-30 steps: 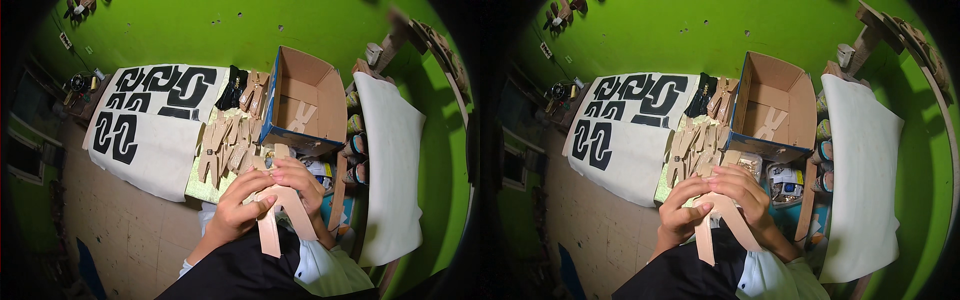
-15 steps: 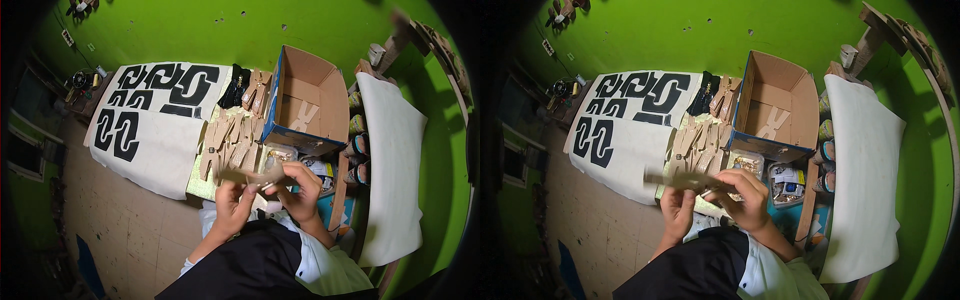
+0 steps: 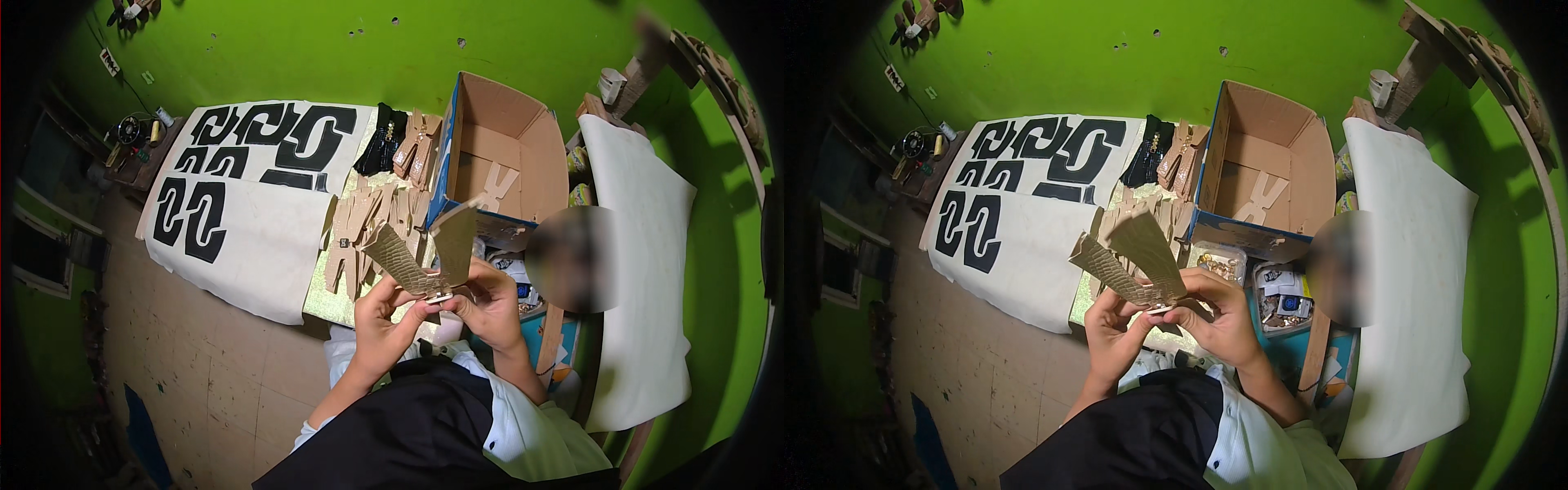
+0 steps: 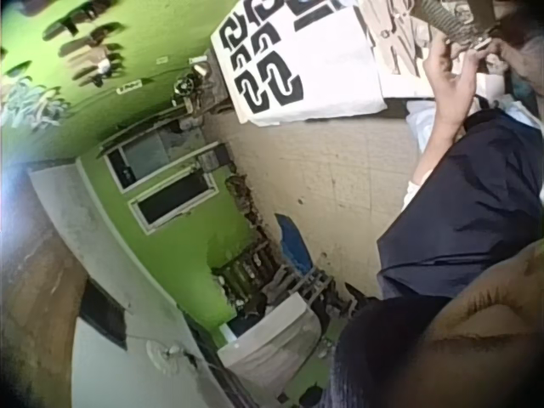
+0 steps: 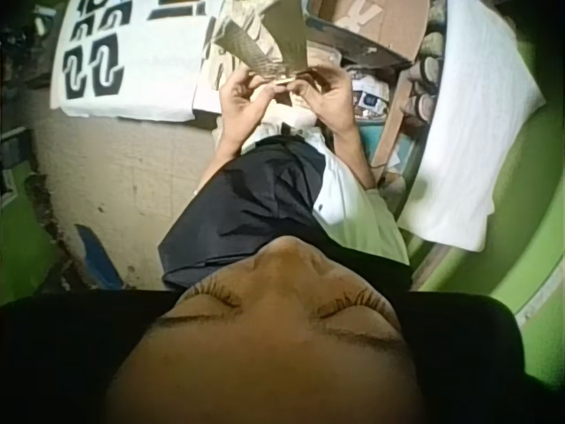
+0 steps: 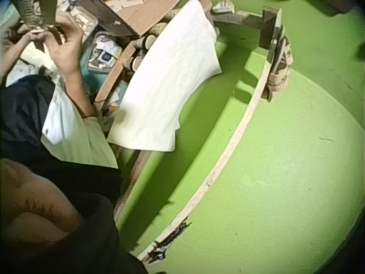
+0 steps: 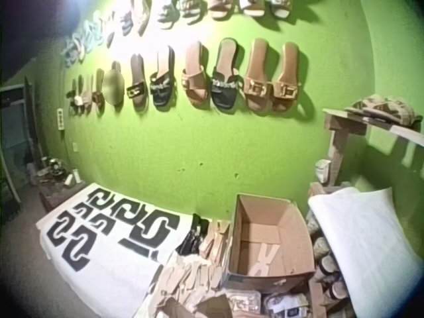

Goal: The person assembles footwear straps by attaching metal buckles and fitting lining pieces onto strap cutouts by hand, then picks up and lifts a cardboard box.

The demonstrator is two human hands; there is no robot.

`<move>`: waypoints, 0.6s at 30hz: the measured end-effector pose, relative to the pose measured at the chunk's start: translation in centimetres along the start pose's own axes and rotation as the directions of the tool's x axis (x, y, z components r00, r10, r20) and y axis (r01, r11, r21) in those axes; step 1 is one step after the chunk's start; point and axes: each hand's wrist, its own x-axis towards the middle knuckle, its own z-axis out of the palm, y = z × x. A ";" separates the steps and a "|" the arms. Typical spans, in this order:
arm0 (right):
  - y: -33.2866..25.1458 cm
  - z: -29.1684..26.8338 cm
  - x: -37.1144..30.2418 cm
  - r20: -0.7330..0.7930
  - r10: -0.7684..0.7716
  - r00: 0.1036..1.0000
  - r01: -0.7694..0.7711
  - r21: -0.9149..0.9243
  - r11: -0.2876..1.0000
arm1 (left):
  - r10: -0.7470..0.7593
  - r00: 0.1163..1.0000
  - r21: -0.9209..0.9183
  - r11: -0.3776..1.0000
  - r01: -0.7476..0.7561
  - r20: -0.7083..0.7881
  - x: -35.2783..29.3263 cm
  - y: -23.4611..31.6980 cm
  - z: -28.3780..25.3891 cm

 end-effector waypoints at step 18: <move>-0.2 1.2 -0.1 -0.115 0.042 0.992 -0.061 -0.158 0.986 | 0.178 0.984 0.392 0.907 -0.153 -0.028 0.2 -0.7 -0.3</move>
